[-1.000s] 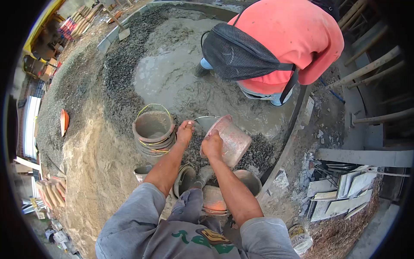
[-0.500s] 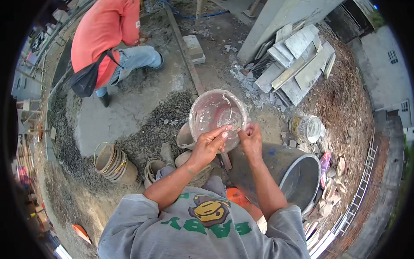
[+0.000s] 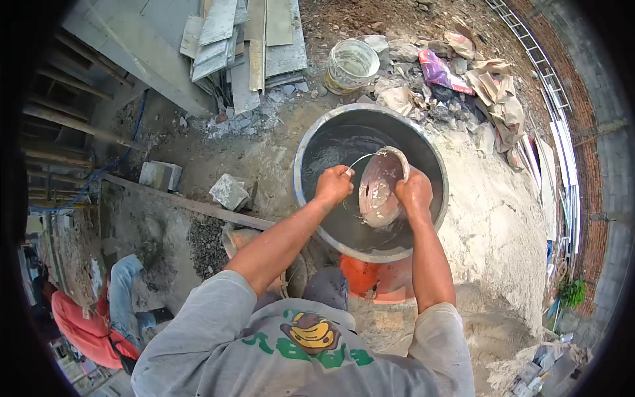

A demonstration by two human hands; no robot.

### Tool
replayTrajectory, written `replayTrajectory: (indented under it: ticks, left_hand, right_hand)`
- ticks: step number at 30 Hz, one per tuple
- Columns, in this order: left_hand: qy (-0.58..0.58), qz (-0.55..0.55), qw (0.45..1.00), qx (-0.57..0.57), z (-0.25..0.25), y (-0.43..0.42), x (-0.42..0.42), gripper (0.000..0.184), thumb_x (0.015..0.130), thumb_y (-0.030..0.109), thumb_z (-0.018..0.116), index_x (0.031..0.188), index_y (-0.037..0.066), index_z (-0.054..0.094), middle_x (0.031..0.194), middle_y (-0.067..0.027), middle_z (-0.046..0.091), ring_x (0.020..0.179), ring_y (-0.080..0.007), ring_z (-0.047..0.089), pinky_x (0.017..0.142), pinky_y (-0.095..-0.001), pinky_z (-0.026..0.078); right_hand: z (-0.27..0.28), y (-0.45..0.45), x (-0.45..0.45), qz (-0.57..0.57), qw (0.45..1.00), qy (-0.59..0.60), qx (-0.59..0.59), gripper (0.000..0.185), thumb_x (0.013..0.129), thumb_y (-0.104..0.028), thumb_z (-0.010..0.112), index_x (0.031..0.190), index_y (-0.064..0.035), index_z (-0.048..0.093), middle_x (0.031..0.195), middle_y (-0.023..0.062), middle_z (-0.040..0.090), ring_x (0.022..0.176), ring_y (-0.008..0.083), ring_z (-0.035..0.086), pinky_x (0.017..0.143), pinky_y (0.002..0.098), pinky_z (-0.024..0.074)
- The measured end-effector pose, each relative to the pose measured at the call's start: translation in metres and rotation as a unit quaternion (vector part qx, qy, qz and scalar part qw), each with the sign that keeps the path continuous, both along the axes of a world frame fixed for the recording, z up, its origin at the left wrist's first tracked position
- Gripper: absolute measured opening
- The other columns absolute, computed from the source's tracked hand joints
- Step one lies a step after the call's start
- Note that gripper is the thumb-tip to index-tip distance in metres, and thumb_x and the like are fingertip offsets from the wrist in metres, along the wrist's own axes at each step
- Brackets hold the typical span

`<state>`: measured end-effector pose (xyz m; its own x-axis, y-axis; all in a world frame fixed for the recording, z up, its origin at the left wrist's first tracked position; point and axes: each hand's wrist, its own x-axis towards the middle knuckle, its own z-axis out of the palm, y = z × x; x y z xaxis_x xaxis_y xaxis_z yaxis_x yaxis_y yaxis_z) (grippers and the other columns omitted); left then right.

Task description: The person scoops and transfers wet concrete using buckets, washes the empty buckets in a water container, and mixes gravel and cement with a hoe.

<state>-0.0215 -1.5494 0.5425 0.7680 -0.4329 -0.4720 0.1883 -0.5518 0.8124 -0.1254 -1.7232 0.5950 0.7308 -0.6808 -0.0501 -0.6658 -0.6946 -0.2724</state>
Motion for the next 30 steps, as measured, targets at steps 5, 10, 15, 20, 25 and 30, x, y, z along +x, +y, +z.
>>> replayTrajectory:
  ticks: [5, 10, 15, 20, 25, 30]
  left_hand:
    - [0.053, 0.090, 0.957, 0.271, -0.071, -0.070, -0.001, 0.026, 0.088, 0.025, 0.048, 0.104, 0.014, 0.065, 0.107, -0.0142, 0.065, 0.102, -0.0317, 0.061, 0.088, -0.0406, 0.048]
    - [0.120, 0.210, 0.934, 0.261, -0.141, -0.070, 0.006, 0.030, 0.087, 0.027, 0.047, 0.112, 0.016, 0.059, 0.114, -0.0136, 0.062, 0.104, -0.0329, 0.060, 0.089, -0.0418, 0.047]
    - [0.252, 0.129, 0.932, 0.226, -0.176, -0.059, 0.011, 0.042, 0.082, 0.034, 0.049, 0.109, 0.006, 0.065, 0.122, -0.0191, 0.056, 0.114, -0.0341, 0.055, 0.094, -0.0403, 0.044]
    - [0.130, -0.068, 0.969, 0.199, -0.158, -0.097, -0.016, 0.044, 0.084, 0.029, 0.054, 0.119, 0.005, 0.058, 0.122, -0.0197, 0.057, 0.115, -0.0343, 0.054, 0.096, -0.0440, 0.042]
    - [0.093, -0.171, 0.970, 0.143, -0.051, -0.104, -0.018, 0.043, 0.086, 0.035, 0.055, 0.115, 0.004, 0.060, 0.117, -0.0176, 0.060, 0.111, -0.0330, 0.056, 0.092, -0.0429, 0.045]
    - [0.023, -0.200, 0.979, 0.046, 0.056, -0.101, -0.042, 0.044, 0.084, 0.037, 0.057, 0.099, -0.003, 0.065, 0.108, -0.0215, 0.063, 0.105, -0.0342, 0.059, 0.090, -0.0417, 0.045]
  right_hand:
    - [-0.089, -0.005, 0.026, -0.086, 0.989, 0.119, 0.010, 0.041, 0.072, -0.025, 0.064, 0.111, -0.0126, 0.060, 0.110, 0.0240, 0.057, 0.093, 0.0391, 0.061, 0.080, 0.0461, 0.0508]
    - [-0.154, 0.012, 0.039, -0.157, 0.957, 0.225, 0.089, 0.063, 0.075, -0.030, 0.061, 0.135, -0.0237, 0.042, 0.123, 0.0238, 0.048, 0.108, 0.0391, 0.054, 0.089, 0.0470, 0.0457]
    - [-0.251, 0.002, 0.001, -0.131, 0.971, 0.147, 0.138, 0.067, 0.071, -0.025, 0.056, 0.133, -0.0082, 0.041, 0.111, 0.0260, 0.055, 0.105, 0.0427, 0.055, 0.095, 0.0439, 0.0427]
    - [-0.408, -0.083, -0.064, -0.288, 0.853, 0.211, 0.381, 0.045, 0.078, -0.026, 0.060, 0.118, -0.0065, 0.056, 0.104, 0.0113, 0.064, 0.096, 0.0295, 0.061, 0.078, 0.0392, 0.0497]
    - [-0.304, -0.075, -0.056, -0.293, 0.832, 0.226, 0.413, 0.038, 0.077, -0.025, 0.056, 0.110, -0.0060, 0.058, 0.098, 0.0117, 0.063, 0.089, 0.0285, 0.062, 0.072, 0.0394, 0.0511]
    - [-0.172, -0.081, -0.066, -0.314, 0.801, 0.196, 0.470, 0.033, 0.076, -0.024, 0.053, 0.102, -0.0056, 0.060, 0.092, 0.0121, 0.063, 0.082, 0.0275, 0.062, 0.067, 0.0397, 0.0526]
